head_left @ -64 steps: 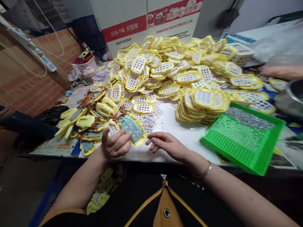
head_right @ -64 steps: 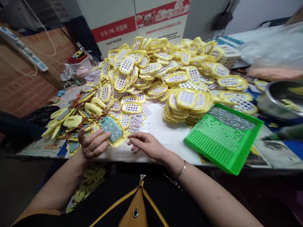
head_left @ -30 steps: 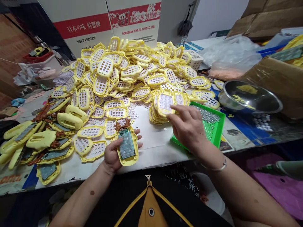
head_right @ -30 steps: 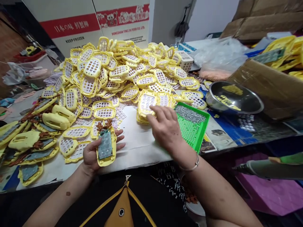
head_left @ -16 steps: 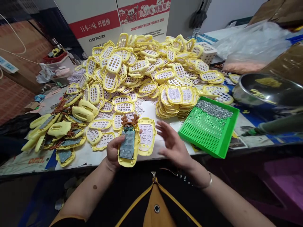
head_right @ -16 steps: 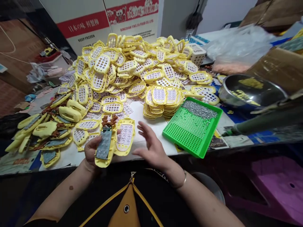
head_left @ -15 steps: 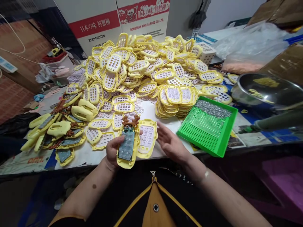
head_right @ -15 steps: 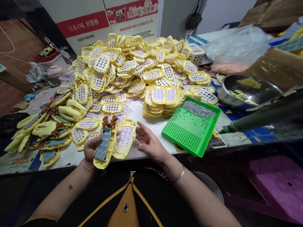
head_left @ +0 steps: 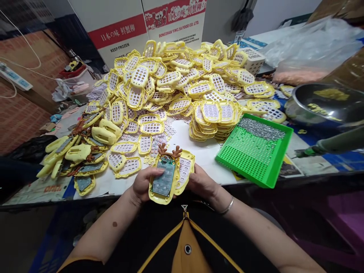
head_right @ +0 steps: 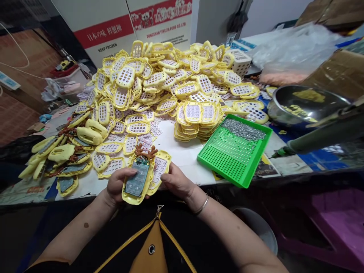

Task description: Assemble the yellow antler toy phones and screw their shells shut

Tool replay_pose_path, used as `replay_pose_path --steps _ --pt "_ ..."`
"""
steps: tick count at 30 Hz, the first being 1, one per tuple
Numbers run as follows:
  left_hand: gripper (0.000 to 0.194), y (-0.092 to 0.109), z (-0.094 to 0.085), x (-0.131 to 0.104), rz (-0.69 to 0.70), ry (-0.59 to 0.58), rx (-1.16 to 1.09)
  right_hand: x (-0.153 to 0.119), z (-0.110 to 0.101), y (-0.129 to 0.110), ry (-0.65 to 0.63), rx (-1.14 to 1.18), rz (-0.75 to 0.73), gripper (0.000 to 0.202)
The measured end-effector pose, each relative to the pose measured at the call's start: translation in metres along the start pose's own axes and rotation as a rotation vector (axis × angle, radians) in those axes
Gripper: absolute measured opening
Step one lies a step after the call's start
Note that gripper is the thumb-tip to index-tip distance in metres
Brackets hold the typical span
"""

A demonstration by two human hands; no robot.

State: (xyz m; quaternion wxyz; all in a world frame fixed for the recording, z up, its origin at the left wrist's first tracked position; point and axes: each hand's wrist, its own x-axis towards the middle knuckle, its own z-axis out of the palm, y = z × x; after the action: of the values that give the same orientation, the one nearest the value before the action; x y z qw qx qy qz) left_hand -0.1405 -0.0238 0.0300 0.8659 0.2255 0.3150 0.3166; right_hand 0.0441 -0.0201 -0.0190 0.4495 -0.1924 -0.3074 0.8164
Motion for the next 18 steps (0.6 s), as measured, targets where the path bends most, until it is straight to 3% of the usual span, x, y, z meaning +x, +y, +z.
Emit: replay_pose_path --steps 6,10,12,18 --pt "0.036 0.004 0.001 0.003 -0.107 -0.031 -0.012 0.001 -0.011 0.005 -0.096 -0.030 0.046 0.077" --pt "0.033 0.007 0.000 -0.001 0.058 0.089 0.017 0.003 -0.014 0.000 0.084 0.027 -0.117 0.079" --pt "0.037 0.010 0.001 -0.003 0.129 0.144 0.046 0.004 -0.014 -0.002 0.147 0.035 -0.126 0.079" --pt "0.046 0.015 0.008 -0.001 0.261 0.313 0.123 0.006 -0.001 0.004 0.067 -0.017 0.002 0.062"
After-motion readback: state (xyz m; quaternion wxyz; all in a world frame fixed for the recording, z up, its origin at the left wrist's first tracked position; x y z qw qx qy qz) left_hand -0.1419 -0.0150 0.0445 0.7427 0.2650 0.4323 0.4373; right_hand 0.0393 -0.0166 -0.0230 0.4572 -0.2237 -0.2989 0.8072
